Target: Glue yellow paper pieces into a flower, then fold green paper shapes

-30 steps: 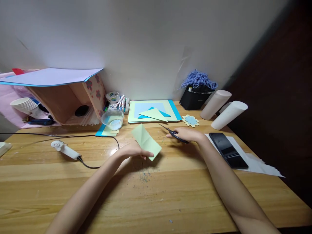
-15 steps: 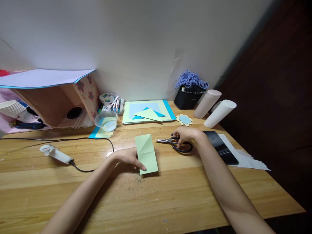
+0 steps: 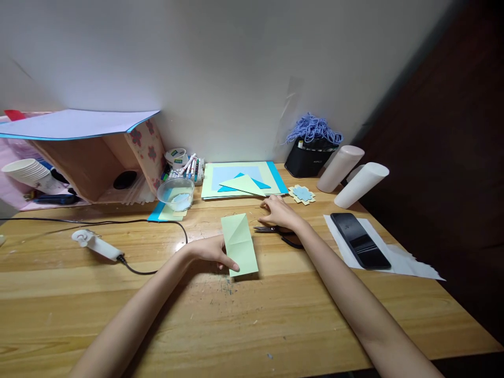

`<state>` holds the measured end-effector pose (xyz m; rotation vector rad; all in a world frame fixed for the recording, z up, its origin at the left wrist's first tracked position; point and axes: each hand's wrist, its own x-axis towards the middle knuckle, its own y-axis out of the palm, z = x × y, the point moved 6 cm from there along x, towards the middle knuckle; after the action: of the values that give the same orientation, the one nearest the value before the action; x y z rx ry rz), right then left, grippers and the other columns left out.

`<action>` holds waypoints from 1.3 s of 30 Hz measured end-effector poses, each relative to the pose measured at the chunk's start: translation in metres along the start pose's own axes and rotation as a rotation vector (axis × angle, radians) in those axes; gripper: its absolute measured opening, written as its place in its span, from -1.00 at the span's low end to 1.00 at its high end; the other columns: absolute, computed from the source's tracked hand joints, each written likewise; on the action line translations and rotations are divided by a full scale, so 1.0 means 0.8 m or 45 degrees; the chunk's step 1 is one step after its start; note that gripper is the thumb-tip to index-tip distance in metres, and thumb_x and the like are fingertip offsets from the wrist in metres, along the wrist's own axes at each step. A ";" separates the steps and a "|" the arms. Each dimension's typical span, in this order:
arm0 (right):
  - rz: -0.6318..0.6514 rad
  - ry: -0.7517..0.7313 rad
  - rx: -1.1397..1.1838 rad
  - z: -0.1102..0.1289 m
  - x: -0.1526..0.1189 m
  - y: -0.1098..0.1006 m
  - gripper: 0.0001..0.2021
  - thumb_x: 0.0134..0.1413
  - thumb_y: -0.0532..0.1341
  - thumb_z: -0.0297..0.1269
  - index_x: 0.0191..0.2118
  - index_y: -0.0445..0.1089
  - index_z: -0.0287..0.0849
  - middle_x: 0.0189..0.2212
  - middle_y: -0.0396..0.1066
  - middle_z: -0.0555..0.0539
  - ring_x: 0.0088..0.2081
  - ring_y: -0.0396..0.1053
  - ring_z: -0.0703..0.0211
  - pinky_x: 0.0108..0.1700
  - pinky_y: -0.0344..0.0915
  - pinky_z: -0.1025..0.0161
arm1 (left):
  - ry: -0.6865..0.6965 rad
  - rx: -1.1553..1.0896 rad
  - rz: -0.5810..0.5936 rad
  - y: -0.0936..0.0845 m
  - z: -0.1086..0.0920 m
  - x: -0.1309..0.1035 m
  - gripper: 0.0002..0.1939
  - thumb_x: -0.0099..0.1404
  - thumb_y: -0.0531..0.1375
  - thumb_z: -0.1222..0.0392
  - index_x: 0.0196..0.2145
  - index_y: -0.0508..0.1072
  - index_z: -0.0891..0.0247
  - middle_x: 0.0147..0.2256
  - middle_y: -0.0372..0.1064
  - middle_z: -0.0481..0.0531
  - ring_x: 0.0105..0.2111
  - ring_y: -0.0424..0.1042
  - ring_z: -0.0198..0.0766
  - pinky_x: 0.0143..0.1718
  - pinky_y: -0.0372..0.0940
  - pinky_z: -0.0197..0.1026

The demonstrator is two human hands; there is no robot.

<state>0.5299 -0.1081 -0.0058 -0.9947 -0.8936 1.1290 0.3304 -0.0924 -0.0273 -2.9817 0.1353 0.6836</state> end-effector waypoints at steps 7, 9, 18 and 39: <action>-0.034 -0.049 -0.078 0.013 0.004 0.008 -0.89 -0.03 0.10 -0.41 -0.48 0.35 -0.24 -0.40 0.28 -0.13 -0.27 0.18 0.12 -0.26 0.13 0.27 | -0.032 -0.007 0.006 -0.002 0.011 0.002 -0.56 -0.12 0.33 0.09 -0.28 0.39 0.34 -0.38 0.37 0.07 -0.52 0.33 -0.36 -0.58 0.21 -0.34; -0.031 -0.079 -0.107 0.017 0.005 0.008 -0.89 -0.03 0.09 -0.43 -0.48 0.34 -0.24 -0.40 0.29 -0.14 -0.27 0.18 0.11 -0.27 0.12 0.28 | -0.020 0.001 -0.019 -0.004 0.013 0.004 -0.56 -0.14 0.34 0.08 -0.29 0.38 0.34 -0.41 0.36 0.04 -0.54 0.31 -0.38 -0.59 0.21 -0.34; 0.028 -0.425 0.179 0.107 0.042 0.037 -0.94 -0.01 0.13 -0.37 -0.42 0.33 -0.21 -0.40 0.27 -0.10 -0.26 0.15 0.14 -0.28 0.12 0.29 | 0.054 -0.075 0.146 0.003 0.013 -0.002 -0.49 -0.27 0.39 0.10 -0.30 0.41 0.29 -0.39 0.40 0.02 -0.43 0.36 -0.28 -0.45 0.28 -0.26; -0.240 -0.626 0.126 0.261 0.179 -0.012 -0.88 -0.03 0.12 -0.43 -0.43 0.42 -0.21 -0.37 0.33 -0.12 -0.26 0.19 0.12 -0.26 0.10 0.25 | 0.176 0.031 0.248 0.004 0.020 0.001 -0.52 -0.19 0.36 0.06 -0.28 0.40 0.29 -0.29 0.40 0.05 -0.33 0.38 -0.21 -0.36 0.33 -0.22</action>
<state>0.3664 0.0665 0.0785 -0.5414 -1.2807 1.2637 0.3238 -0.0938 -0.0423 -3.0171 0.4438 0.4871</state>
